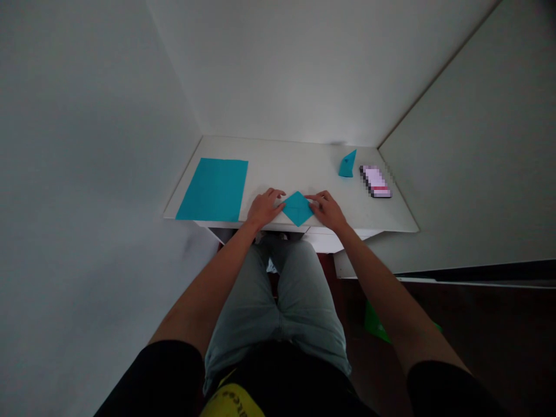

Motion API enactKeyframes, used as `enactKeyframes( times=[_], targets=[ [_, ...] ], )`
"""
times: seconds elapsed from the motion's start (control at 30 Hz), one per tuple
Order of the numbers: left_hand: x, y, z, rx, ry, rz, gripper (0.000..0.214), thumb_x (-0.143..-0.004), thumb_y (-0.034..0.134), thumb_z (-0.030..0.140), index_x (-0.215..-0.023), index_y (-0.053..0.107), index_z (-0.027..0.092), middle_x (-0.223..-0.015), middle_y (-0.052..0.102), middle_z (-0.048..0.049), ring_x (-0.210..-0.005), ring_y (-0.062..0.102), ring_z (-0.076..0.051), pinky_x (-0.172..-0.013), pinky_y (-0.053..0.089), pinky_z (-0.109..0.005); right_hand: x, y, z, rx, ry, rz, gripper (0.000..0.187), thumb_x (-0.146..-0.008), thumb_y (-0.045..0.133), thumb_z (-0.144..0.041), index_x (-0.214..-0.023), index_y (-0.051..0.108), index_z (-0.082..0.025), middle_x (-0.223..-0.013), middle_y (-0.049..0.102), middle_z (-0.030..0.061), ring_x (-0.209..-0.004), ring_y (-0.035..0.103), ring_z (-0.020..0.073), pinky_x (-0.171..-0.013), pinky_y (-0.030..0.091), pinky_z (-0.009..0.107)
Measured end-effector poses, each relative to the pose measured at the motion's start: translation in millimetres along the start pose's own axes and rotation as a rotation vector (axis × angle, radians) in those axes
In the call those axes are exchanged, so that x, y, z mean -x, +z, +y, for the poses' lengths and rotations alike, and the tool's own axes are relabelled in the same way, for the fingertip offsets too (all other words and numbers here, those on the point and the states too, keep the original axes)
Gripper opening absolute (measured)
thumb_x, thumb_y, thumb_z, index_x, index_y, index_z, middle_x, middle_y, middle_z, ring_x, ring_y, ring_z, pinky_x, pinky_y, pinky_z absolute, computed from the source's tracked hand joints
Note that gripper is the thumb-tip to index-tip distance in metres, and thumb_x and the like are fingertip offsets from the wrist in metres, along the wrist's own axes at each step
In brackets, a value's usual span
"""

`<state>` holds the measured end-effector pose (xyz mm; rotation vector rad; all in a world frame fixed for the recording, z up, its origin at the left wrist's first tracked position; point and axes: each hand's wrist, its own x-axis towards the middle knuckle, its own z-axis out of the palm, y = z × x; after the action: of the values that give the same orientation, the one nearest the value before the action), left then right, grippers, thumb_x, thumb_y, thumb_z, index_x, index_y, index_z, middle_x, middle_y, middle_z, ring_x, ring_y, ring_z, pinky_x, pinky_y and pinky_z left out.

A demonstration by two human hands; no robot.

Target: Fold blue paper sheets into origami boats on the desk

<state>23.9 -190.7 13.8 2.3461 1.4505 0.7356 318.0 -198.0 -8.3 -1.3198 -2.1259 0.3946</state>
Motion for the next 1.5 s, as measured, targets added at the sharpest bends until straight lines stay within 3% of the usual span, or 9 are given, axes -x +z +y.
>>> enactKeyframes(
  times=[0.17, 0.33, 0.4, 0.6, 0.8, 0.9, 1.0, 1.17, 1.5],
  targets=[
    [7.2, 2.9, 11.8, -0.109, 0.229, -0.127, 0.054, -0.104, 0.056, 0.019, -0.157, 0.063, 0.024, -0.156, 0.067, -0.0108, -0.142, 0.058, -0.031, -0.119, 0.046, -0.049, 0.7, -1.1, 2.8, 0.109, -0.122, -0.049, 0.033, -0.108, 0.063, -0.04, -0.131, 0.085, -0.032, -0.123, 0.066, 0.013, -0.099, 0.063, 0.0281, -0.099, 0.056, 0.051],
    [21.9, 4.6, 14.8, -0.115, 0.425, -0.24, 0.089, -0.092, 0.079, 0.06, -0.166, 0.053, 0.017, -0.169, 0.055, -0.0167, -0.156, 0.047, -0.039, -0.132, 0.032, -0.055, 0.5, -1.1, 3.2, 0.007, -0.088, -0.026, 0.029, -0.107, 0.065, -0.043, -0.122, 0.086, -0.03, -0.119, 0.065, 0.0115, -0.102, 0.064, 0.0285, -0.099, 0.057, 0.051],
    [26.0, 3.7, 12.5, -0.097, 0.433, -0.244, 0.083, -0.091, 0.082, 0.056, -0.162, 0.058, 0.019, -0.166, 0.059, -0.0163, -0.153, 0.051, -0.038, -0.13, 0.035, -0.055, 0.6, -1.4, 2.4, -0.084, -0.021, 0.013, 0.033, -0.108, 0.061, -0.045, -0.123, 0.085, -0.027, -0.116, 0.065, 0.0111, -0.096, 0.064, 0.0264, -0.093, 0.058, 0.048],
    [20.3, 3.1, 3.9, 0.262, 0.188, -0.165, 0.028, -0.1, 0.07, 0.035, -0.122, 0.08, 0.022, -0.121, 0.083, -0.0079, -0.115, 0.075, -0.028, -0.11, 0.054, -0.045, -0.4, -4.7, 0.7, -0.232, 0.084, 0.122, 0.055, -0.108, 0.053, -0.07, -0.119, 0.081, -0.024, -0.109, 0.068, 0.01, -0.088, 0.065, 0.0235, -0.088, 0.058, 0.043],
    [-2.1, 11.2, -3.2, 0.751, -0.199, 0.044, 0.038, -0.094, 0.077, 0.043, -0.123, 0.072, 0.019, -0.101, 0.078, -0.0035, -0.073, 0.072, -0.016, -0.065, 0.061, -0.027, 0.2, -8.3, -7.3, -0.29, 0.113, 0.079, 0.07, -0.109, 0.036, -0.08, -0.119, 0.078, -0.025, -0.108, 0.077, 0.0097, -0.1, 0.07, 0.0272, -0.095, 0.057, 0.044],
    [-7.6, 14.4, -5.3, 0.832, -0.247, 0.015, 0.037, -0.092, 0.079, 0.04, -0.122, 0.071, 0.02, -0.095, 0.076, -0.0021, -0.059, 0.066, -0.011, -0.056, 0.057, -0.022, 0.3, -8.3, -8.6, -0.283, 0.178, 0.027, 0.062, -0.102, 0.054, -0.08, -0.122, 0.076, -0.027, -0.105, 0.079, 0.0073, -0.082, 0.068, 0.0235, -0.081, 0.056, 0.04],
    [-9.8, 16.3, -6.0, 0.906, -0.268, -0.025, 0.04, -0.094, 0.078, 0.036, -0.129, 0.068, 0.02, -0.1, 0.077, -0.003, -0.061, 0.069, -0.01, -0.058, 0.061, -0.022, -1.4, -5.7, -6.4, -0.303, 0.21, 0.016, 0.06, -0.091, 0.072, -0.077, -0.127, 0.074, -0.028, -0.108, 0.079, 0.0053, -0.071, 0.062, 0.0189, -0.072, 0.053, 0.037],
    [-13.2, 16.7, -6.7, 0.952, -0.333, -0.073, 0.046, -0.096, 0.075, 0.028, -0.139, 0.063, 0.021, -0.095, 0.076, -0.0019, -0.063, 0.072, -0.01, -0.059, 0.063, -0.022, -11.2, 8.9, -7.3, -0.503, 0.252, 0.073, 0.062, -0.09, 0.069, -0.078, -0.126, 0.07, -0.028, -0.096, 0.073, 0.0021, -0.07, 0.06, 0.0173, -0.067, 0.053, 0.033],
    [-11.4, 10.7, -3.1, 0.988, -0.339, -0.055, 0.02, -0.097, 0.072, 0.034, -0.102, 0.077, 0.016, -0.104, 0.08, -0.0107, -0.095, 0.078, -0.021, -0.07, 0.071, -0.03, -13.6, 8.9, -8.7, -0.53, 0.311, 0.053, 0.04, -0.102, 0.051, -0.05, -0.102, 0.081, -0.024, -0.058, 0.05, -0.0022, -0.056, 0.051, 0.0178, -0.059, 0.045, 0.032]
  ],
)
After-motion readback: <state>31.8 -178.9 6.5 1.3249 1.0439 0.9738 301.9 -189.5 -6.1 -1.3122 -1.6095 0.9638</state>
